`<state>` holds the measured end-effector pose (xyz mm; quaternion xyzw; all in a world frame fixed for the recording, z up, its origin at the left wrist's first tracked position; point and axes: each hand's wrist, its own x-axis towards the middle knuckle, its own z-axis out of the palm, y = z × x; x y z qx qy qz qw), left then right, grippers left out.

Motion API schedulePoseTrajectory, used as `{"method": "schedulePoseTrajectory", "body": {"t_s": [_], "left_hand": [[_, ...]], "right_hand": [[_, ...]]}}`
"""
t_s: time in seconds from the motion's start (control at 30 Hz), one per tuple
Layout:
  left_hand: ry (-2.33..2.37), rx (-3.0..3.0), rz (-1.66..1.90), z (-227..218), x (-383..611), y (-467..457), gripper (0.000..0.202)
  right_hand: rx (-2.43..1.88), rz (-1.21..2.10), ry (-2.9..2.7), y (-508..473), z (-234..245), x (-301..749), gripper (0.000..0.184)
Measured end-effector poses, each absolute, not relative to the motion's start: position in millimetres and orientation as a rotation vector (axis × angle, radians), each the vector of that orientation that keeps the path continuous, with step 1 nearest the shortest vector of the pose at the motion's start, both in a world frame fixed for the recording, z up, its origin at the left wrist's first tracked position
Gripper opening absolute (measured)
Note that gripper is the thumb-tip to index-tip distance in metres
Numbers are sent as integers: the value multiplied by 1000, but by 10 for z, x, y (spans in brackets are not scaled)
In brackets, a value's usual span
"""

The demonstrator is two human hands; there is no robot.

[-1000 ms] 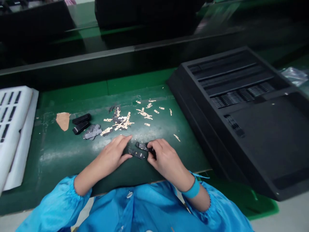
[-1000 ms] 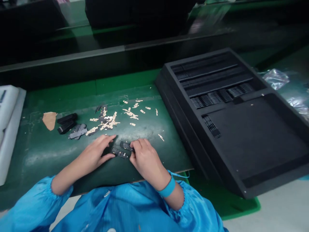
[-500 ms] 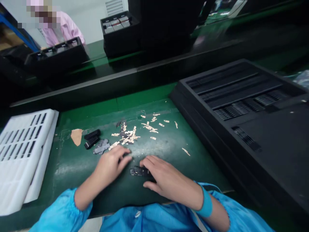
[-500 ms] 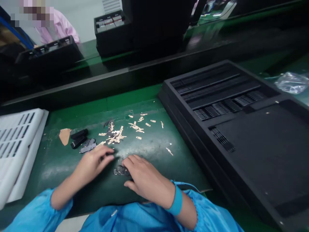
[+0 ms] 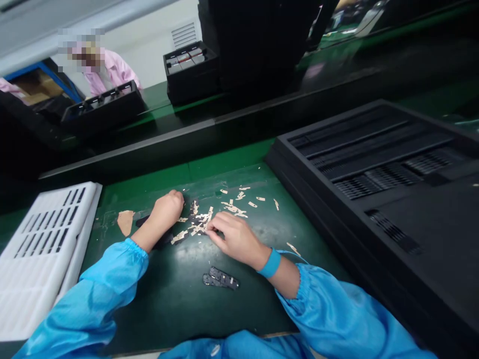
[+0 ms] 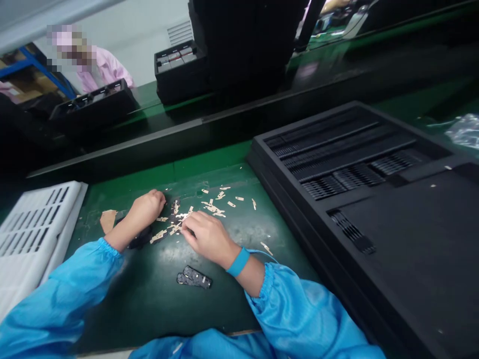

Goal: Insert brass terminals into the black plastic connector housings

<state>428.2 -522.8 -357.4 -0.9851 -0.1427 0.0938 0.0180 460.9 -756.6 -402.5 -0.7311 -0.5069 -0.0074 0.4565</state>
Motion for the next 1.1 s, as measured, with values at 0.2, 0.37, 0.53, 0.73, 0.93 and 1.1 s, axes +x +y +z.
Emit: {"method": "schedulePoseTrajectory", "body": {"t_s": [0.2,0.37,0.53,0.73,0.93,1.1], "left_hand": [[-449,-3077,194,-3484,4306,-5100,25],[-462,-3115,332,-3458,4629,-4941,16],[-457,-3159,478,-3541,4698,-4902,12],[-517,-3130,359,-3596,4583,-4963,21],[-628,-3173,450,-3522,4759,-4945,7],[-664,-3266,332,-3325,4590,-5065,12]], "right_hand": [[-1783,-54,-1175,-7556,-3966,4670,14],[-1805,-56,-1246,-7564,-4002,4657,14],[-1808,-46,-1219,-7585,-4002,4673,13],[-1803,9,-1122,-7553,-4045,4708,13],[-1823,-10,-1108,-7575,-4039,4744,14],[-1777,43,-1002,-7573,-4003,4783,14]]}}
